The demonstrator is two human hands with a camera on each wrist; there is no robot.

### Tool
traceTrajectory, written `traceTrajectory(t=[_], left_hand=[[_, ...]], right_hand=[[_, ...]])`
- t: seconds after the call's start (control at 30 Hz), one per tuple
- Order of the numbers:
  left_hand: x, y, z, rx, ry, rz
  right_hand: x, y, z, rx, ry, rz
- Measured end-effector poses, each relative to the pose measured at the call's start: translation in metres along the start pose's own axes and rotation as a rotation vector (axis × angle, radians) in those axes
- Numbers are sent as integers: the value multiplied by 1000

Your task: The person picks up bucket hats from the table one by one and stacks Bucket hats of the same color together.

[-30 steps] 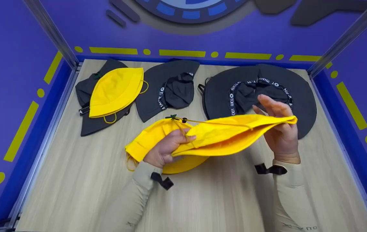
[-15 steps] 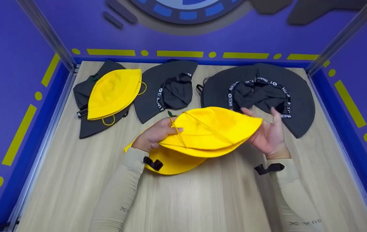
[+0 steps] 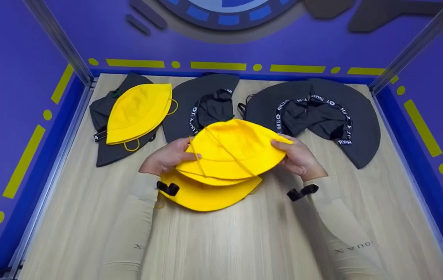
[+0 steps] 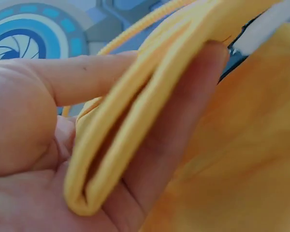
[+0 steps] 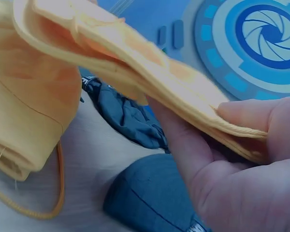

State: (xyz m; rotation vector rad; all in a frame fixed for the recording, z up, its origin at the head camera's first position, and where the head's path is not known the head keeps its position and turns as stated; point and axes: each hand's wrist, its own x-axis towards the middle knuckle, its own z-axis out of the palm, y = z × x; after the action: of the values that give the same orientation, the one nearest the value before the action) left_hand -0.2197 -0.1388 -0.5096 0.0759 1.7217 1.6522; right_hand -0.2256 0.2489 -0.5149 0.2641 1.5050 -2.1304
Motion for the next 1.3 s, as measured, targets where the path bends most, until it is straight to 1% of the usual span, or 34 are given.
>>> traceTrajectory(t=[0.13,0.3,0.37,0.5,0.6,0.67,0.73,0.83,0.93,1.0,1.1,1.17,1.2,1.27,1.3], left_hand=[[-4,10,-11,106,135,18],[-10,26,-22,232,276,136],[-13,32,-25,249,331,176],[-18,42,-27,243,426,221],[-23,46,-27,288,477,256],[-27,47,-25,315,497,284],[-33,47,-23,347,502,314],[-43,43,-19,370,493,347],[-53,36,-13,392,490,343],[-58,28,-9,402,499,314],[-64,15,-5,435,519,248],[-66,4,-4,455,534,197],[-67,-2,-4,465,542,176],[-68,-14,-4,487,552,130],[-68,-20,-4,493,559,110]], right_hand=[[13,-4,10,19,-14,-44],[25,-13,22,74,-48,-112],[28,-17,28,100,-57,-136],[31,-22,38,136,-88,-197],[29,-22,43,138,-111,-247],[26,-20,45,138,-120,-271],[21,-17,47,128,-117,-288],[11,-11,50,88,-85,-314],[-1,-1,50,-13,-30,-355],[-8,7,49,-104,19,-386],[-17,23,48,-289,108,-405],[-20,37,48,-424,155,-391],[-21,44,48,-489,165,-376],[-21,58,48,-590,169,-325],[-21,64,48,-619,161,-296]])
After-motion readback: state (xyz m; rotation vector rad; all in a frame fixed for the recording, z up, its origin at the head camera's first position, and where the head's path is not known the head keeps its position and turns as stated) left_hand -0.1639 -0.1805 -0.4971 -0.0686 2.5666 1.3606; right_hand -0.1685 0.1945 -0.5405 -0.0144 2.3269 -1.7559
